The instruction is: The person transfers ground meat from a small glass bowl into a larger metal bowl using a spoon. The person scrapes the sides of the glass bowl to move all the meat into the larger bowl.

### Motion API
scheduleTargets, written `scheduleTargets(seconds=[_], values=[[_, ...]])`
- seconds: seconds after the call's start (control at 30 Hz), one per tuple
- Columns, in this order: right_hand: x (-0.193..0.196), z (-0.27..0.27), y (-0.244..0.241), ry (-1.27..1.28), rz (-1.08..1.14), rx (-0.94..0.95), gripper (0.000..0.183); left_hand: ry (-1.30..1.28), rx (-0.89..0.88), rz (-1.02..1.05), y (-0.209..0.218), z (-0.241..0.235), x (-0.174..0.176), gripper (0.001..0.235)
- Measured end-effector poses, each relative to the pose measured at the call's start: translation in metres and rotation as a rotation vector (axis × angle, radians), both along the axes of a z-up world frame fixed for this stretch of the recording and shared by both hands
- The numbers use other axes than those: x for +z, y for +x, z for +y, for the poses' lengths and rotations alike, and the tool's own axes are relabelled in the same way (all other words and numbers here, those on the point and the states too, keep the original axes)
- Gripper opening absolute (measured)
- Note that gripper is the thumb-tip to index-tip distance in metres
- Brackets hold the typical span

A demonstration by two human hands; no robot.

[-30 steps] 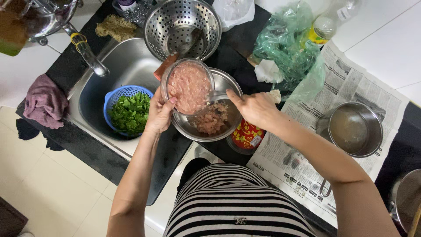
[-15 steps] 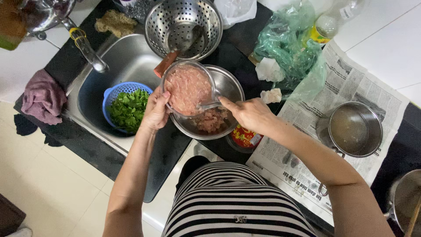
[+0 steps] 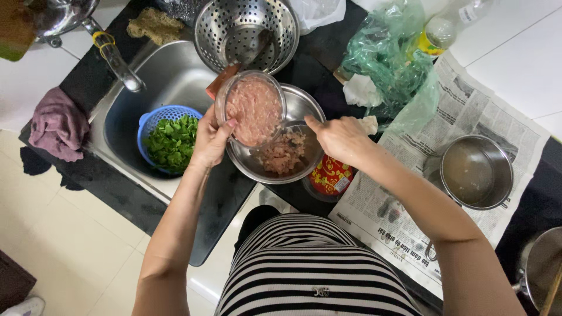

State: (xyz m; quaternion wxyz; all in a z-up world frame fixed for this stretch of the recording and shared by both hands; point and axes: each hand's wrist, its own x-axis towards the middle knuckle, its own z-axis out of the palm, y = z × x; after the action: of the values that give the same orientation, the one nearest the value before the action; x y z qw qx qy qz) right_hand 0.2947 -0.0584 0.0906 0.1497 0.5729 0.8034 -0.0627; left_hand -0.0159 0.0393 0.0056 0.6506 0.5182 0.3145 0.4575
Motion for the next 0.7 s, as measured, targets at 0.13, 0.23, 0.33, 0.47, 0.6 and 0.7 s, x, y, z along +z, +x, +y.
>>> scheduleTargets(seconds=[0.13, 0.23, 0.33, 0.47, 0.6, 0.7], values=[[0.009, -0.003, -0.017, -0.186, 0.077, -0.047, 0.057, -0.011, -0.004, -0.082, 0.007, -0.004, -0.003, 0.073], [0.016, -0.008, -0.031, -0.150, 0.111, 0.006, 0.059, -0.031, -0.009, -0.098, 0.008, -0.004, -0.004, 0.074], [0.021, -0.011, -0.039, -0.157, 0.110, 0.001, 0.062, -0.071, -0.028, -0.124, 0.011, -0.003, -0.004, 0.073], [0.010, -0.013, -0.044, -0.112, -0.010, 0.056, 0.082, -0.094, -0.040, -0.091, 0.012, -0.001, -0.005, 0.073], [0.003, -0.015, -0.017, 0.118, -0.111, 0.196, 0.093, -0.096, -0.028, -0.053, 0.000, 0.001, -0.008, 0.068], [0.003, -0.019, -0.003, 0.243, -0.057, 0.197, 0.085, -0.192, -0.060, -0.105, -0.006, -0.002, -0.006, 0.065]])
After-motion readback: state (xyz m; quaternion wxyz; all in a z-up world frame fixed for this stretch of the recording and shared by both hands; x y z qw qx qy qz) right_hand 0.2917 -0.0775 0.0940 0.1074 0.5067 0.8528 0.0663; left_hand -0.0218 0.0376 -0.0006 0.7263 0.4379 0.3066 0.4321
